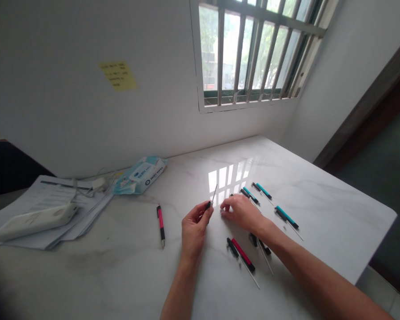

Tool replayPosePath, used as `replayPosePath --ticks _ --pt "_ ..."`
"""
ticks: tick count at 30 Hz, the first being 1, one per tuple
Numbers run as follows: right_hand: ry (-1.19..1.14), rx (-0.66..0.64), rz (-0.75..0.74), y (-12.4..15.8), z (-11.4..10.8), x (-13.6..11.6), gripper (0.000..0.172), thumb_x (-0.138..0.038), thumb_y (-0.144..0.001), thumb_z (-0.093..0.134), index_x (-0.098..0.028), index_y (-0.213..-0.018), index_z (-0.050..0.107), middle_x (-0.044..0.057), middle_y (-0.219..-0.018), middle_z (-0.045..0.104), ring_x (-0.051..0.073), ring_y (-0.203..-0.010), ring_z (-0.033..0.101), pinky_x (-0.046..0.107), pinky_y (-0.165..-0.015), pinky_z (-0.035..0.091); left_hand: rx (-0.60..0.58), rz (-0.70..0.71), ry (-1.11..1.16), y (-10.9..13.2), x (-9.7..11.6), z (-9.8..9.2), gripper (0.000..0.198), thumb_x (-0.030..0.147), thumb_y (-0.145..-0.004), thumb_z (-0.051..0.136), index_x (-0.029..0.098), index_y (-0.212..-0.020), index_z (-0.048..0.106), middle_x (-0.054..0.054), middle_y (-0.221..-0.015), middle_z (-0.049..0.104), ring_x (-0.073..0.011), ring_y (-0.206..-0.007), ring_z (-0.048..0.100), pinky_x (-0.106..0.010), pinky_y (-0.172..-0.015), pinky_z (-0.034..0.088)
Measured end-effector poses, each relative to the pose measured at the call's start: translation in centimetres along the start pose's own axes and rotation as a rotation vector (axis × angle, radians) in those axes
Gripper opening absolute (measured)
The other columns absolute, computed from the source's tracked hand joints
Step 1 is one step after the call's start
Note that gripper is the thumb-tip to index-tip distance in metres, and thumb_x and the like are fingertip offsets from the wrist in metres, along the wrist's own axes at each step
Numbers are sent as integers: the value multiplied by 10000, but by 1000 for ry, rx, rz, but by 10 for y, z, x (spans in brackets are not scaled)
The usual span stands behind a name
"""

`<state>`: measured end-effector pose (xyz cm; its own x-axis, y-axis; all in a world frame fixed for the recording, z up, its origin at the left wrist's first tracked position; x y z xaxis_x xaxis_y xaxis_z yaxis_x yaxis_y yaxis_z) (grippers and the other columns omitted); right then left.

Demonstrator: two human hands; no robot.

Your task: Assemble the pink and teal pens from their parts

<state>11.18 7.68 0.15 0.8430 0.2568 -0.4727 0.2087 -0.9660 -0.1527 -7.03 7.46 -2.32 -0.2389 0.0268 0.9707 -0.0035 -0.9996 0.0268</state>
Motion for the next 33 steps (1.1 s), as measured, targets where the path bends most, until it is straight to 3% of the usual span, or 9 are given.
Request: replayPosePath --ticks 6,11,14,17,20,23,26,30,33 --pt "-2 -18 -16 1 7 -3 114 -184 -928 678 -220 -874 771 45 -885 745 222 -887 667 334 -824 482 30 0 -8 2 3 1 344 394 -749 859 177 -1014 824 -80 -990 807 -202 -910 717 -311 -869 564" --pt "18 38 47 2 7 -2 133 -245 -905 745 -213 -1034 748 56 -964 730 229 -933 673 343 -867 489 21 11 10 1 4 1 325 380 -745 862 172 -990 821 -80 -975 805 -208 -927 723 -314 -889 564" --pt "28 37 52 1 12 -3 50 -207 -930 704 -201 -947 751 56 -932 738 220 -901 674 329 -842 485 24 8 17 1 4 1 339 380 -736 866 166 -995 820 -80 -961 804 -204 -913 724 -313 -885 565" --pt "51 37 21 1 14 -6 170 -142 -959 620 -199 -849 737 59 -890 741 218 -874 665 329 -827 475 26 4 9 1 4 1 351 391 -737 863 160 -997 819 -83 -955 804 -204 -900 726 -314 -877 569" --pt "25 93 1 2 7 -6 145 -154 -959 612 -205 -869 712 63 -913 742 233 -898 656 347 -824 475 25 2 -9 1 4 0 346 391 -751 851 162 -1008 816 -84 -977 806 -204 -910 725 -314 -887 570" --pt "-171 244 63 -2 -7 3 111 -246 -984 599 -217 -924 689 46 -894 734 207 -793 646 348 -770 489 21 1 -33 2 2 1 336 393 -767 838 169 -1017 814 -82 -993 806 -209 -928 730 -317 -900 570" --pt "-537 377 131 -9 -18 18 173 -391 -958 667 -223 -975 706 38 -880 734 195 -777 666 348 -771 528 -7 15 -111 3 0 2 305 382 -792 813 182 -1022 817 -80 -1011 807 -215 -940 734 -320 -897 569" --pt "-1050 389 236 -16 -21 31 350 -472 -788 856 -219 -1000 742 39 -933 740 191 -834 705 360 -849 569 -49 58 -270 5 0 4 244 364 -833 769 214 -1017 823 -64 -1017 806 -202 -891 727 -318 -856 565" --pt "-1229 378 287 -15 -23 29 374 -429 -705 927 -222 -958 745 32 -949 738 175 -845 705 341 -858 568 -72 84 -338 7 3 5 219 357 -849 749 232 -1012 826 -54 -1028 804 -198 -874 721 -319 -842 562"
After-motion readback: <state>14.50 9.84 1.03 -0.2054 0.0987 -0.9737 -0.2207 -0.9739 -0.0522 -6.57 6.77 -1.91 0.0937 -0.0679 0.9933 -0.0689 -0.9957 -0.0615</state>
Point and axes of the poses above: each hand's wrist, its own y-axis away from the middle knuckle, its own z-axis out of the palm, x = y × z, the point moved 1 cm from there along -y, towards the middle knuckle
